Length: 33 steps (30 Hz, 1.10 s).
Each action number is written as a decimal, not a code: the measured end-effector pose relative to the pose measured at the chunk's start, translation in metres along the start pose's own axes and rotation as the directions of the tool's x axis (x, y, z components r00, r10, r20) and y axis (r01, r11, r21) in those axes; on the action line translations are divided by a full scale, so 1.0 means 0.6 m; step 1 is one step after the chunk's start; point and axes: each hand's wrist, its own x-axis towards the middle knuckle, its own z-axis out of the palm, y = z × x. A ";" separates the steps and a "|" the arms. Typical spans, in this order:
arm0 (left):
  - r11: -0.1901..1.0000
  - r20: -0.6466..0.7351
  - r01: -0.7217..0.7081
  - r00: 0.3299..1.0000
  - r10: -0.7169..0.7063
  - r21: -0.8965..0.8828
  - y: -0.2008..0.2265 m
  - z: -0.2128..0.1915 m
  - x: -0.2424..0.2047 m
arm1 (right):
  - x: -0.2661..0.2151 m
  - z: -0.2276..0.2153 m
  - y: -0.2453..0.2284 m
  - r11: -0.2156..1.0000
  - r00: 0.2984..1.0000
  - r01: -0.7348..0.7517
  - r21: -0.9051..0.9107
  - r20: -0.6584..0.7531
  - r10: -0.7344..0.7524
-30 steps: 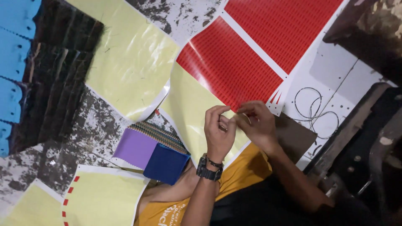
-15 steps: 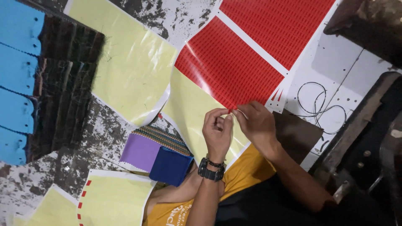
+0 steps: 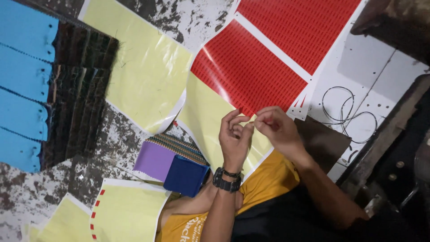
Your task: Assembling a sample book by peeling colored stickers from sheets and applying them to the pages of a small notebook.
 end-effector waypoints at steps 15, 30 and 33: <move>0.984 -0.097 -0.064 0.994 0.048 -0.166 -0.049 -0.005 0.004 | 0.016 0.012 -0.017 0.775 0.993 0.096 -0.624 0.007 -0.117; 0.968 -0.102 -0.015 0.995 -0.011 -0.250 -0.024 -0.001 0.004 | 0.051 0.020 0.008 0.832 0.945 0.297 -0.469 0.021 -0.325; 0.979 -0.123 -0.100 0.989 0.079 -0.179 -0.011 -0.001 0.012 | 0.052 0.023 0.009 0.780 0.968 0.215 -0.587 0.025 -0.248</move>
